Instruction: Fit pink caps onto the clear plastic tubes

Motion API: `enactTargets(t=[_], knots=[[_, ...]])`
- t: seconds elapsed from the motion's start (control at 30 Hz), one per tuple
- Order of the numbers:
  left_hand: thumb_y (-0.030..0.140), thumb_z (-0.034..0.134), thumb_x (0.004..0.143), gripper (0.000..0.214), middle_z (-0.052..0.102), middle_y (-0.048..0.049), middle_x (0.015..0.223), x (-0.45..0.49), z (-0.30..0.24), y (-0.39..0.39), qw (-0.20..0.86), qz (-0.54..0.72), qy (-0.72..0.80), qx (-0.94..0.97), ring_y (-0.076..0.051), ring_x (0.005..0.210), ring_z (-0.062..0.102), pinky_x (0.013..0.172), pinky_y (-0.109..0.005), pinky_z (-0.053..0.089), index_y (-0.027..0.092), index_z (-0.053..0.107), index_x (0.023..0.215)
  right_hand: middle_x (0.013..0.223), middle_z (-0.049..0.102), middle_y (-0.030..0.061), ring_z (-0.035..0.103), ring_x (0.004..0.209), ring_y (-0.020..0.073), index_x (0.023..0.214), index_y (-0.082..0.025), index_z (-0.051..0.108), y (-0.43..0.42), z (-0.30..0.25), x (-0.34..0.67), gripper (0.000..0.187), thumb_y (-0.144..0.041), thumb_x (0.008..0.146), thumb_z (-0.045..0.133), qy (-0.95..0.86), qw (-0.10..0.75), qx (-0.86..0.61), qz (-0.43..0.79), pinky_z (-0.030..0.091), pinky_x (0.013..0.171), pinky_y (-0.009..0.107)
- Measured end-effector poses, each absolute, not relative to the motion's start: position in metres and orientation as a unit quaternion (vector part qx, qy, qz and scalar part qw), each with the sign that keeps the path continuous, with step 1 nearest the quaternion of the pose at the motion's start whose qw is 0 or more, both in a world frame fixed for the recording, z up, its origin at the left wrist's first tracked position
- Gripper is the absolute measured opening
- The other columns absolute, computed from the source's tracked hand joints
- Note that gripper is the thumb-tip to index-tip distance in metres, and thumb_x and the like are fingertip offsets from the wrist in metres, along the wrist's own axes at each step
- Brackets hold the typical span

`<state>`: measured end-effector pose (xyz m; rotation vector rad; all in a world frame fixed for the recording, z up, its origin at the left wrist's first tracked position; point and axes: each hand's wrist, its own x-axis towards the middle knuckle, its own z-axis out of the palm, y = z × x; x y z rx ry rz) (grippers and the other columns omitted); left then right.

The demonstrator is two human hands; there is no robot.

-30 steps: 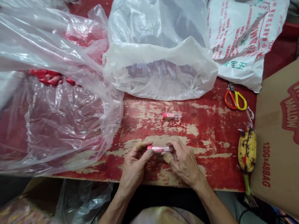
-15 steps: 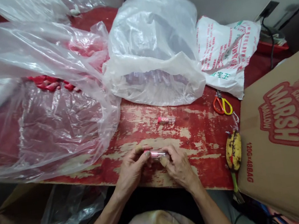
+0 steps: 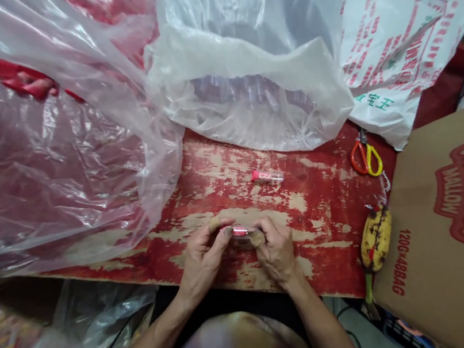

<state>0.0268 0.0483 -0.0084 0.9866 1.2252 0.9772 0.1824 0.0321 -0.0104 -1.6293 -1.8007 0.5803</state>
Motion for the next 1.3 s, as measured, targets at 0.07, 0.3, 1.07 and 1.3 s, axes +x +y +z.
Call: enactTargets(t=[0.07,0.3,1.07,1.3], knots=[[0.027,0.054,0.085,0.016,0.063,-0.0023,0.077,0.029,-0.012,0.048,0.515,0.437,0.538,0.504,-0.014,0.069,0.059,0.066,-0.025,0.046,0.018,0.065,0.092,0.065,0.057,0.0017,0.054,0.055,0.0138,0.08,-0.018,0.056,0.032,-0.017,0.178,0.029,-0.035,0.094,0.036,-0.666,0.339,-0.635,0.196,0.04,0.052,0.025],[0.018,0.05,0.087,0.015,0.063,-0.0028,0.081,0.032,-0.017,0.047,0.45,0.439,0.519,0.579,-0.014,0.074,0.059,0.068,-0.024,0.045,0.019,0.062,0.096,0.087,0.061,0.0061,0.059,0.076,0.018,0.103,-0.019,0.053,0.034,-0.017,0.174,0.022,-0.033,0.092,0.04,-0.654,0.359,-0.633,0.209,0.047,0.064,0.028],[0.041,0.06,0.08,0.028,0.058,0.0016,0.064,0.035,0.007,0.038,0.656,0.414,0.52,0.358,-0.011,0.053,0.052,0.052,-0.022,0.042,0.018,0.062,0.095,0.07,0.059,0.0005,0.055,0.061,0.0139,0.086,-0.019,0.057,0.027,0.003,0.182,0.028,-0.04,0.092,0.04,-0.606,0.323,-0.648,0.328,0.042,0.056,0.024],[0.042,0.049,0.087,0.03,0.053,0.0028,0.058,0.028,0.009,0.034,0.664,0.402,0.491,0.395,-0.01,0.05,0.047,0.051,-0.021,0.039,0.017,0.063,0.097,0.069,0.06,-0.0002,0.055,0.059,0.0136,0.086,-0.02,0.058,0.019,0.007,0.18,0.024,-0.038,0.091,0.045,-0.64,0.325,-0.611,0.334,0.04,0.055,0.024]])
